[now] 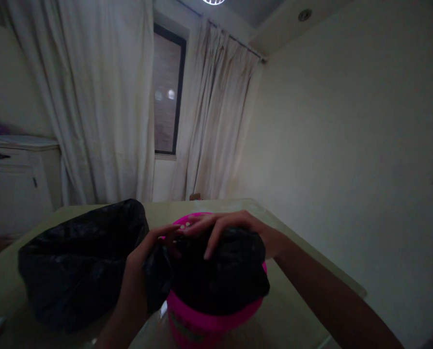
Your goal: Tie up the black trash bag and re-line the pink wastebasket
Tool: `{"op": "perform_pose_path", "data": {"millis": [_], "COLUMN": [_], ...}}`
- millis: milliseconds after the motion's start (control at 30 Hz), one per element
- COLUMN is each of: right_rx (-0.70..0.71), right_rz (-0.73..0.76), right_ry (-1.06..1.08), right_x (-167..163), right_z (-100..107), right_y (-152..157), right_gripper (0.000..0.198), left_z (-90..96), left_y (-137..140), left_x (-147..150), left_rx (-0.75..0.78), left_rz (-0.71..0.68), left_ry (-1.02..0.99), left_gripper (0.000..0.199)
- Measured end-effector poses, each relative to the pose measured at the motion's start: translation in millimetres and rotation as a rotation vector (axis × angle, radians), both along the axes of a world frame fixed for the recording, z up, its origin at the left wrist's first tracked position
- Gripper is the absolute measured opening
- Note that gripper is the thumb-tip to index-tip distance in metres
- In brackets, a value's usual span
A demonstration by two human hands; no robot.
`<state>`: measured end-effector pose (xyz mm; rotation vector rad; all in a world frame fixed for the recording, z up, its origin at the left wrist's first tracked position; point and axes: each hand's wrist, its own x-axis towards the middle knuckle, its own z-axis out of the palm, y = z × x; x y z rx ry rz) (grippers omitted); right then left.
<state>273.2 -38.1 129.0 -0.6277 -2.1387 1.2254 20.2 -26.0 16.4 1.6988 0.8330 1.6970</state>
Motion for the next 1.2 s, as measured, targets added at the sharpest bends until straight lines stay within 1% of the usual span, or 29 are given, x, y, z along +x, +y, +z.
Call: {"op": "perform_pose_path", "data": {"millis": [67,133,167,233,267,300,367,400,433,467,533,600,633,667,733,767,800,833,867,900,933,1000,1067,1133,1200], "right_rx": [-0.142,-0.285,-0.340,-0.424,-0.469,-0.521,-0.617,-0.633,-0.616,-0.561,-0.358,-0.128,-0.035,0.041,0.151,0.202,0.255,0.309,0.358,0.395,0.420,0.449,0.458,0.440,0.405], "right_rz": [-0.059,-0.187,-0.262,-0.410,-0.471,-0.512,-0.515,-0.488,-0.461,-0.450,-0.459,-0.458,-0.433,-0.398,-0.339,-0.325,-0.321,-0.317,-0.304,-0.287,-0.267,-0.219,-0.138,-0.039,0.007], "right_ry": [0.182,0.372,0.432,0.458,0.444,0.432,0.397,0.371,0.339,0.300,0.197,0.103,0.063,0.026,-0.035,-0.074,-0.127,-0.194,-0.264,-0.329,-0.380,-0.376,-0.258,-0.155,-0.164], "right_x": [-25.5,-45.6,-52.6,-60.0,-60.9,-60.5,-57.8,-56.3,-55.2,-54.6,-55.1,-57.4,-58.8,-60.3,-63.2,-64.7,-66.1,-67.5,-68.8,-69.8,-70.6,-70.8,-68.9,-65.4,-61.9], "right_z": [-10.3,-20.9,-24.9,-29.0,-29.1,-28.5,-26.7,-26.4,-26.8,-27.8,-30.9,-33.1,-33.3,-32.8,-30.3,-29.1,-28.3,-28.3,-29.1,-30.8,-33.1,-38.6,-43.1,-45.2,-45.1], "right_y": [1.3,9.0,14.4,25.2,29.5,32.7,35.8,36.2,36.3,36.5,37.5,38.4,38.1,36.8,30.8,26.4,21.3,16.1,11.2,7.0,3.8,1.2,2.6,5.6,7.2], "right_gripper": [0.049,0.044,0.039,0.028,0.026,0.026,0.029,0.031,0.034,0.036,0.035,0.030,0.027,0.029,0.046,0.056,0.065,0.076,0.089,0.100,0.108,0.114,0.116,0.125,0.135], "left_z": [-8.5,-14.8,-16.1,-14.9,-12.7,-9.9,-4.7,-2.8,-1.8,-1.4,-1.9,-2.0,-1.5,-0.5,1.8,2.6,2.9,2.5,1.5,0.2,-1.1,-2.3,-0.7,2.1,3.4], "left_y": [2.0,2.9,2.4,-1.6,-4.9,-8.7,-15.3,-17.1,-17.5,-16.5,-12.3,-9.1,-9.0,-9.8,-13.0,-14.5,-15.6,-16.1,-16.0,-15.4,-14.6,-13.0,-12.0,-11.8,-12.0], "left_x": [3.5,4.3,3.4,-0.7,-3.1,-5.2,-7.3,-7.3,-6.7,-6.0,-4.8,-4.4,-4.2,-3.9,-2.4,-1.5,-0.6,0.1,0.3,0.1,-0.5,-2.4,-3.5,-2.3,1.2], "left_rx": [0.037,0.009,-0.026,-0.101,-0.119,-0.124,-0.120,-0.118,-0.121,-0.132,-0.188,-0.269,-0.308,-0.343,-0.374,-0.372,-0.357,-0.332,-0.297,-0.262,-0.232,-0.188,-0.175,-0.190,-0.214], "left_rz": [0.026,0.009,-0.019,-0.113,-0.156,-0.184,-0.196,-0.189,-0.185,-0.194,-0.266,-0.350,-0.357,-0.332,-0.224,-0.182,-0.167,-0.180,-0.206,-0.233,-0.250,-0.241,-0.215,-0.201,-0.194], "left_ry": [-0.103,-0.198,-0.214,-0.145,-0.089,-0.041,-0.024,-0.060,-0.110,-0.157,-0.208,-0.220,-0.231,-0.248,-0.278,-0.276,-0.259,-0.225,-0.179,-0.128,-0.080,-0.023,-0.060,-0.156,-0.222], "left_gripper": [0.019,0.018,0.021,0.029,0.033,0.043,0.070,0.079,0.081,0.078,0.068,0.063,0.061,0.057,0.048,0.052,0.061,0.068,0.069,0.063,0.053,0.036,0.035,0.037,0.036]}}
